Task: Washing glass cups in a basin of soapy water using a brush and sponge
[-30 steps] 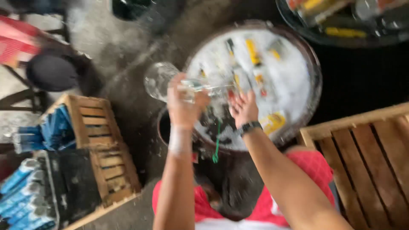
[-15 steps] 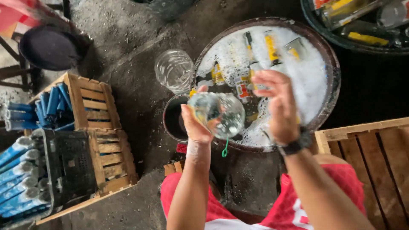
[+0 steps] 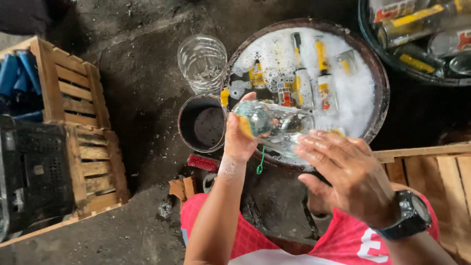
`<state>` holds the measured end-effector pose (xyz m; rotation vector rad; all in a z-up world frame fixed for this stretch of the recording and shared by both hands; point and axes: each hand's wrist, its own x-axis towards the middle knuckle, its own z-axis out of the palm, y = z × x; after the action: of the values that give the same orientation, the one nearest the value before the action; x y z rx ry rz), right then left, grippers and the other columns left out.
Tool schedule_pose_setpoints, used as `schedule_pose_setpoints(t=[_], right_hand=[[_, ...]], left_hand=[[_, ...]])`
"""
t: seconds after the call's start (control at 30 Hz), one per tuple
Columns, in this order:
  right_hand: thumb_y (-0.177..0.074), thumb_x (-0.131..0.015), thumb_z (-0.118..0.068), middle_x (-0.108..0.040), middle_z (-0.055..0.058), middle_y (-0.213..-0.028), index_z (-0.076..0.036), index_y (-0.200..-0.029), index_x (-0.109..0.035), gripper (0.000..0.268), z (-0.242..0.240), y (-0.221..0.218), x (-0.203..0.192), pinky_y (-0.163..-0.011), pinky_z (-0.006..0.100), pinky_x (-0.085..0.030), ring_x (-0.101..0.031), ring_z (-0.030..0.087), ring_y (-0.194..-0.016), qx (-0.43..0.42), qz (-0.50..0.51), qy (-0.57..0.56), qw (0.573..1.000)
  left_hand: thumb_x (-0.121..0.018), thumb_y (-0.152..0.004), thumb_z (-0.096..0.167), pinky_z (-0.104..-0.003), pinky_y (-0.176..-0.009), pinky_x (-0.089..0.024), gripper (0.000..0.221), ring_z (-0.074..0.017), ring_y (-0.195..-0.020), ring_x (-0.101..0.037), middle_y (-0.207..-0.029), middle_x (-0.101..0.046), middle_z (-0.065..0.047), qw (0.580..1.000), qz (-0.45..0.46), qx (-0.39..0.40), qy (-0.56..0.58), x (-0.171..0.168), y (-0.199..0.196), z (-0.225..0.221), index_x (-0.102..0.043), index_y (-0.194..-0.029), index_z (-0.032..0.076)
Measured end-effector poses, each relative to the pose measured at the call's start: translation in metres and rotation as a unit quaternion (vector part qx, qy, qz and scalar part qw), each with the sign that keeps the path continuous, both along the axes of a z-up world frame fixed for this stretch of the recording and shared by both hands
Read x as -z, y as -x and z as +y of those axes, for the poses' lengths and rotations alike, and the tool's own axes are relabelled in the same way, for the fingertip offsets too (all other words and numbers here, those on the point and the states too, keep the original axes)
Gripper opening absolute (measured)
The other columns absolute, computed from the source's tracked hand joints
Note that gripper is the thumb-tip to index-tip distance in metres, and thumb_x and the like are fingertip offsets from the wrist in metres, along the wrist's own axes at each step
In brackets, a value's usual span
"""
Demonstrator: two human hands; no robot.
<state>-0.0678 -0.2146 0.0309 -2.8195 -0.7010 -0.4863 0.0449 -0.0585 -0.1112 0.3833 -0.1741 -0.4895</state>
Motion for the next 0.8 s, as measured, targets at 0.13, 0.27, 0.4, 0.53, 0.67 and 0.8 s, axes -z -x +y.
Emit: schedule_pose_setpoints(t=[0.13,0.27,0.4,0.53,0.67,0.8], right_hand=[[-0.082,-0.048,-0.027,-0.055,0.013,-0.112,-0.004,-0.104,-0.053,0.032,-0.003,-0.01,0.013,-0.089,0.037,-0.037,-0.051,0.027,-0.107,0.024,0.005,-0.142,0.99],[-0.081,-0.039,-0.057,-0.051,0.004,-0.112,-0.018,-0.117,-0.04,0.053,-0.026,-0.035,0.059,-0.077,0.027,-0.04,-0.051,0.016,-0.105,0.209,0.093,-0.673,0.703],[-0.079,-0.038,-0.06,-0.05,0.005,-0.12,-0.018,-0.116,-0.042,0.056,-0.061,-0.059,0.094,-0.076,0.024,-0.041,-0.05,0.013,-0.104,0.269,0.036,-0.675,0.687],[-0.085,-0.033,-0.053,-0.052,0.008,-0.116,-0.014,-0.114,-0.042,0.049,-0.065,-0.058,0.091,-0.076,0.026,-0.038,-0.051,0.017,-0.104,0.307,-0.071,-0.584,0.748],[-0.089,-0.031,-0.049,-0.05,0.011,-0.118,-0.009,-0.116,-0.04,0.049,-0.08,-0.048,0.083,-0.08,0.028,-0.037,-0.05,0.023,-0.108,0.288,-0.075,-0.585,0.755],[-0.087,-0.035,-0.05,-0.054,0.01,-0.116,-0.013,-0.114,-0.044,0.047,-0.086,-0.029,0.073,-0.086,0.031,-0.039,-0.052,0.021,-0.11,0.314,-0.062,-0.619,0.717]], left_hand=[[-0.058,-0.07,0.034,-0.028,-0.066,-0.048,0.057,-0.0141,-0.081,-0.054,-0.101,-0.05,-0.007,0.979,-0.051,-0.087,-0.177,-0.009,-0.006,0.009,-0.044,-0.118,0.008],[-0.053,-0.075,0.051,-0.04,-0.086,-0.047,0.057,-0.0233,-0.104,-0.053,-0.116,-0.051,-0.014,0.695,-0.338,-0.301,-0.558,-0.061,-0.001,0.029,-0.042,-0.117,0.014],[-0.066,-0.073,0.042,-0.038,-0.088,-0.048,0.057,-0.0275,-0.107,-0.049,-0.109,-0.049,-0.014,0.563,-0.441,-0.358,-0.6,-0.144,0.013,0.039,-0.045,-0.117,0.011],[-0.07,-0.072,0.046,-0.042,-0.071,-0.05,0.061,-0.0297,-0.1,-0.051,-0.11,-0.048,-0.013,0.449,-0.522,-0.272,-0.672,-0.093,0.0,-0.022,-0.042,-0.117,0.015],[-0.073,-0.062,0.038,-0.035,-0.052,-0.053,0.057,-0.0267,-0.095,-0.053,-0.107,-0.048,-0.008,0.445,-0.482,-0.233,-0.718,-0.08,0.013,-0.054,-0.047,-0.111,0.023],[-0.067,-0.067,0.046,-0.046,-0.063,-0.047,0.066,-0.0356,-0.104,-0.046,-0.112,-0.043,-0.016,0.451,-0.465,-0.12,-0.752,-0.025,0.011,-0.076,-0.039,-0.121,0.021]])
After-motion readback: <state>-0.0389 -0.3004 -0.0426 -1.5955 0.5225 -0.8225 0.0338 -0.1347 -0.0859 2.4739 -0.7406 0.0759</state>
